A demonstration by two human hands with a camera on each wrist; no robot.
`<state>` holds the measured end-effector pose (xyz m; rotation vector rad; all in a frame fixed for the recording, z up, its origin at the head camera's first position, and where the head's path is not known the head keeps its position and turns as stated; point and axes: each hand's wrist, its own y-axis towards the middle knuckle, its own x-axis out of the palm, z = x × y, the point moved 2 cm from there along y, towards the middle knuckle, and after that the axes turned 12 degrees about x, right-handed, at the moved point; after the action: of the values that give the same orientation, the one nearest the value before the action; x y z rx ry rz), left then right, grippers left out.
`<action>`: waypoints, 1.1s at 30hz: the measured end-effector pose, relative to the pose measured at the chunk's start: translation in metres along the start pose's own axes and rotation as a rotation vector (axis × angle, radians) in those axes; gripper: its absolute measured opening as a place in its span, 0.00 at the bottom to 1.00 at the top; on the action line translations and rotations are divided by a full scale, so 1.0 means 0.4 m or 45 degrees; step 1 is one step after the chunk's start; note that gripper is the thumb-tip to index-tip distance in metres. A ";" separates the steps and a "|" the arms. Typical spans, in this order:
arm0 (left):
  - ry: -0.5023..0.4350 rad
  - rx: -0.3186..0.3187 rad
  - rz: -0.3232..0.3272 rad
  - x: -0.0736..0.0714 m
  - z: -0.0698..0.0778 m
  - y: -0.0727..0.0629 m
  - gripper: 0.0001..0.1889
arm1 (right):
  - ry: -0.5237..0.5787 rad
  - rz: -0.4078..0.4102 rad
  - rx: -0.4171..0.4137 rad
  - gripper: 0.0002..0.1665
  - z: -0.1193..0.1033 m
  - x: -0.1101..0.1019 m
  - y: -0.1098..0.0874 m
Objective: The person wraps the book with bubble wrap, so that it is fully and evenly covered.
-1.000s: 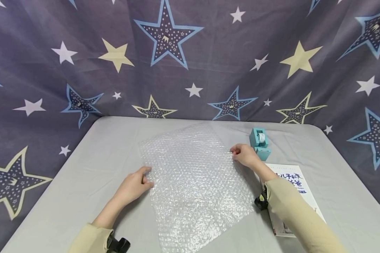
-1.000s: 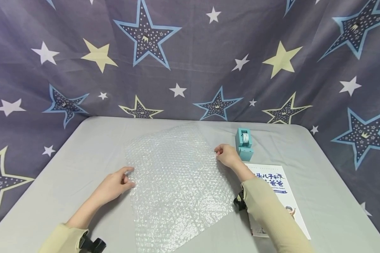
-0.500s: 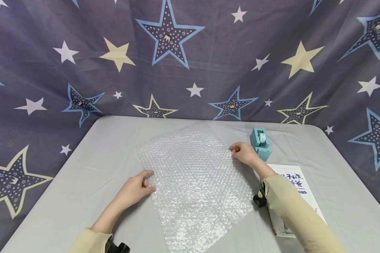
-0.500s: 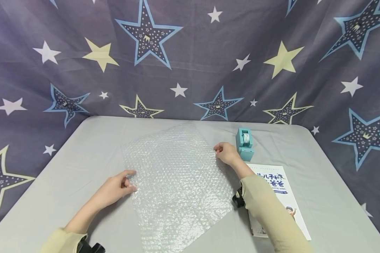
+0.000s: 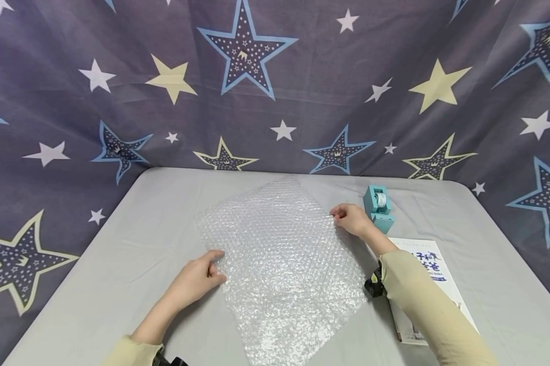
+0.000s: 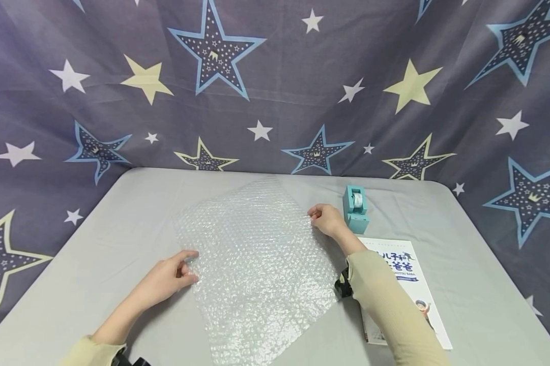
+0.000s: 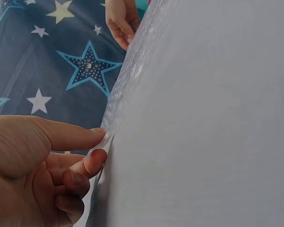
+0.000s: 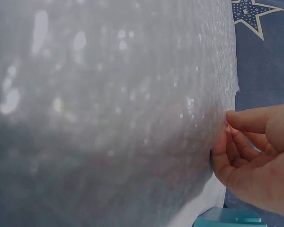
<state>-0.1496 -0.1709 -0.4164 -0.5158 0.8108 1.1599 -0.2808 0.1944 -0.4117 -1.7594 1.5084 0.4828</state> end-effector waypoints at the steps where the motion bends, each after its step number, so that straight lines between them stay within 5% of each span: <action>1: -0.002 -0.005 -0.004 0.000 0.002 -0.002 0.29 | -0.002 -0.002 0.002 0.13 -0.001 0.000 0.000; 20: 0.029 0.000 -0.022 -0.001 0.019 -0.012 0.27 | -0.053 0.033 0.034 0.12 -0.009 0.008 0.016; 33: 0.160 0.068 -0.042 -0.001 0.038 0.007 0.22 | -0.115 0.060 -0.025 0.12 -0.005 -0.007 -0.007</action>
<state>-0.1477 -0.1591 -0.4064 -0.5603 0.9352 1.0807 -0.2793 0.1947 -0.4077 -1.6978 1.4889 0.5947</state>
